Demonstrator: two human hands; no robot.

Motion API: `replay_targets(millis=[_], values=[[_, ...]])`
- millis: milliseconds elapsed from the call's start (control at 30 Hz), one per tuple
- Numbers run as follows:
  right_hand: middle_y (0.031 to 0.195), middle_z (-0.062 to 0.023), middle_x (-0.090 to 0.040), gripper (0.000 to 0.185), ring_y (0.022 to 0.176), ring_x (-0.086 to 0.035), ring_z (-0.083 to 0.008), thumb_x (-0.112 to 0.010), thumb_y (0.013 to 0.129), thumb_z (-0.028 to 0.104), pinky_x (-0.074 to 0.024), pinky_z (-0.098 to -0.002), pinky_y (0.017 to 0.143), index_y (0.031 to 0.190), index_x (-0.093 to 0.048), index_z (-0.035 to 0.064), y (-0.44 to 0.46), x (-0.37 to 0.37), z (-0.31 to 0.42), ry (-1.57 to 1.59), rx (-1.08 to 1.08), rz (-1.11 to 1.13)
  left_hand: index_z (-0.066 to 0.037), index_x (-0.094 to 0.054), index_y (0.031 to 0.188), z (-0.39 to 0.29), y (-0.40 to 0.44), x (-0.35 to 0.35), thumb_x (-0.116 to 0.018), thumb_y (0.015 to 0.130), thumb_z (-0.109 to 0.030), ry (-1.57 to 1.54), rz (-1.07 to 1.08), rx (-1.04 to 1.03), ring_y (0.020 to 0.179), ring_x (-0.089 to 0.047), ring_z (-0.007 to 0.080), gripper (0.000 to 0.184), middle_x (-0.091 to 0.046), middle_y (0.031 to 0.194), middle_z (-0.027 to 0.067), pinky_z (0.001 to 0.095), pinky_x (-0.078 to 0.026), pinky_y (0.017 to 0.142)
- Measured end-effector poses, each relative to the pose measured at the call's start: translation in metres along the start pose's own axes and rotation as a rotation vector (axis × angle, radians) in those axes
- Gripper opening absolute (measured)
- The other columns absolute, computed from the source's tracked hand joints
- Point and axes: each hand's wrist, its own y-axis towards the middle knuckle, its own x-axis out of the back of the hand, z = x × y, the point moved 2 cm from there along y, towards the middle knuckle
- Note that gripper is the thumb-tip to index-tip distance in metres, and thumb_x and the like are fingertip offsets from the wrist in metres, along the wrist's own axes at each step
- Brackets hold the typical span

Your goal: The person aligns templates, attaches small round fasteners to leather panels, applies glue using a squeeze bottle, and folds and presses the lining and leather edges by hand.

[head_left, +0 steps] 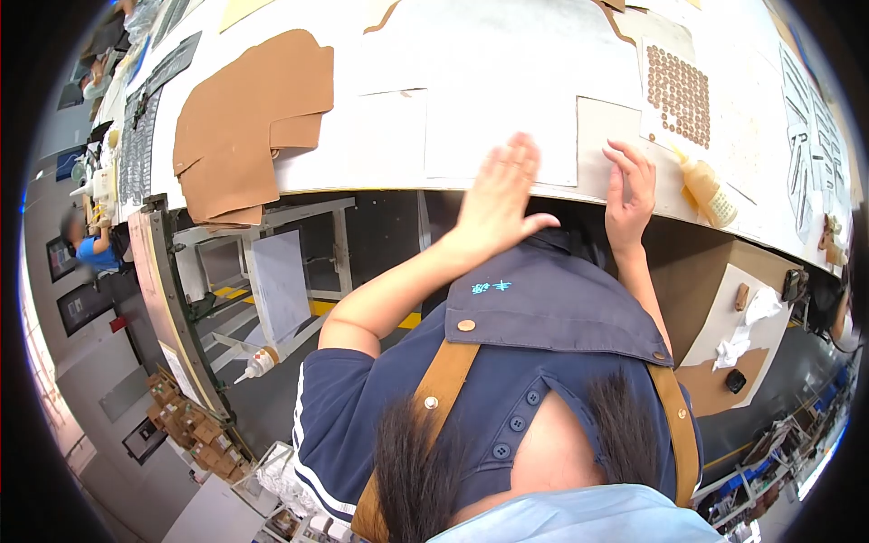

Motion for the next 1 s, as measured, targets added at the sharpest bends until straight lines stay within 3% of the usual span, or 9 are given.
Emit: replay_targets(millis=[200,333,400,467,533,733,833,933,1000], values=[[0.141,-0.0181,-0.06,0.042,0.134,-0.056,-0.0266,-0.057,0.104,0.013,-0.042,-0.0374,0.114,0.141,-0.054,-0.0066,0.026,-0.005,-0.014,0.85,-0.653,0.172,-0.005,-0.041,0.155,-0.028,-0.008,0.015,-0.055,0.105,-0.036,-1.031,0.315,-0.269,0.147,-0.042,0.0323,0.061,-0.046,0.157,0.0168,0.0444,-0.035,0.12],[0.139,-0.0208,-0.06,0.046,0.127,-0.059,-0.0237,-0.06,0.104,0.018,-0.0469,-0.0345,0.105,0.141,-0.052,-0.0085,0.051,-0.008,-0.023,1.104,-0.834,0.353,-0.001,-0.049,0.149,-0.001,-0.01,0.028,-0.063,0.1,-0.026,-0.449,-0.176,-0.081,0.14,-0.051,0.0354,0.056,-0.052,0.15,0.0242,0.043,-0.041,0.115],[0.136,-0.0192,-0.062,0.045,0.121,-0.061,-0.0213,-0.06,0.104,0.02,-0.0489,-0.0325,0.098,0.139,-0.053,-0.0082,0.063,-0.014,-0.026,1.087,-0.873,0.454,-0.001,-0.046,0.152,0.014,-0.012,0.031,-0.063,0.101,-0.031,-0.567,-0.236,0.049,0.143,-0.048,0.0349,0.061,-0.049,0.153,0.0241,0.0426,-0.038,0.118],[0.121,-0.0118,-0.068,0.04,0.102,-0.065,-0.0155,-0.061,0.104,0.023,-0.0503,-0.0269,0.083,0.134,-0.058,-0.0036,0.071,-0.023,-0.03,1.026,-0.876,0.494,0.005,-0.028,0.159,0.019,-0.014,0.036,-0.029,0.104,-0.069,-1.415,-0.082,0.187,0.153,-0.031,0.0306,0.092,-0.034,0.163,0.0219,0.0399,-0.022,0.127],[0.114,-0.0079,-0.07,0.037,0.094,-0.066,-0.0132,-0.062,0.104,0.023,-0.0504,-0.0244,0.078,0.132,-0.059,-0.001,0.078,-0.033,-0.035,0.988,-0.856,0.614,0.01,-0.02,0.158,0.028,-0.008,0.047,-0.015,0.097,-0.081,-2.197,0.006,0.258,0.156,-0.023,0.0302,0.11,-0.025,0.166,0.0246,0.0408,-0.019,0.129],[0.118,-0.0104,-0.071,0.041,0.103,-0.067,-0.0107,-0.06,0.103,0.008,-0.0531,-0.0261,0.09,0.139,-0.049,-0.0082,0.086,-0.063,-0.009,0.778,-0.633,0.395,0.012,-0.016,0.158,0.04,-0.005,0.059,-0.018,0.094,-0.084,-2.637,-0.099,0.204,0.158,-0.017,0.0314,0.115,-0.018,0.167,0.0258,0.0419,-0.019,0.129],[0.12,-0.013,-0.071,0.047,0.104,-0.067,-0.0123,-0.06,0.102,0.007,-0.0527,-0.0262,0.092,0.144,-0.045,-0.0096,0.096,-0.059,0.012,0.8,-0.498,0.321,0.008,-0.013,0.16,0.045,-0.005,0.059,-0.022,0.095,-0.083,-2.364,-0.178,0.187,0.158,-0.018,0.0281,0.112,-0.018,0.168,0.0235,0.0392,-0.016,0.129],[0.119,-0.0168,-0.07,0.051,0.102,-0.068,-0.0138,-0.06,0.101,0.007,-0.0538,-0.0251,0.09,0.146,-0.043,-0.0115,0.113,-0.041,0.042,0.776,-0.426,0.129,0.006,-0.01,0.162,0.043,-0.006,0.056,-0.024,0.1,-0.076,-1.244,-0.155,0.102,0.159,-0.013,0.0295,0.104,-0.014,0.17,0.0224,0.0394,-0.01,0.128],[0.118,-0.0169,-0.07,0.049,0.101,-0.069,-0.0131,-0.06,0.101,0.007,-0.0546,-0.0244,0.087,0.143,-0.046,-0.0126,0.129,-0.018,0.059,0.875,-0.307,0.101,0.003,-0.008,0.163,0.025,0.001,0.056,-0.024,0.102,-0.073,-1.103,-0.111,-0.023,0.159,-0.008,0.0309,0.099,-0.011,0.171,0.02,0.0402,-0.009,0.128]])
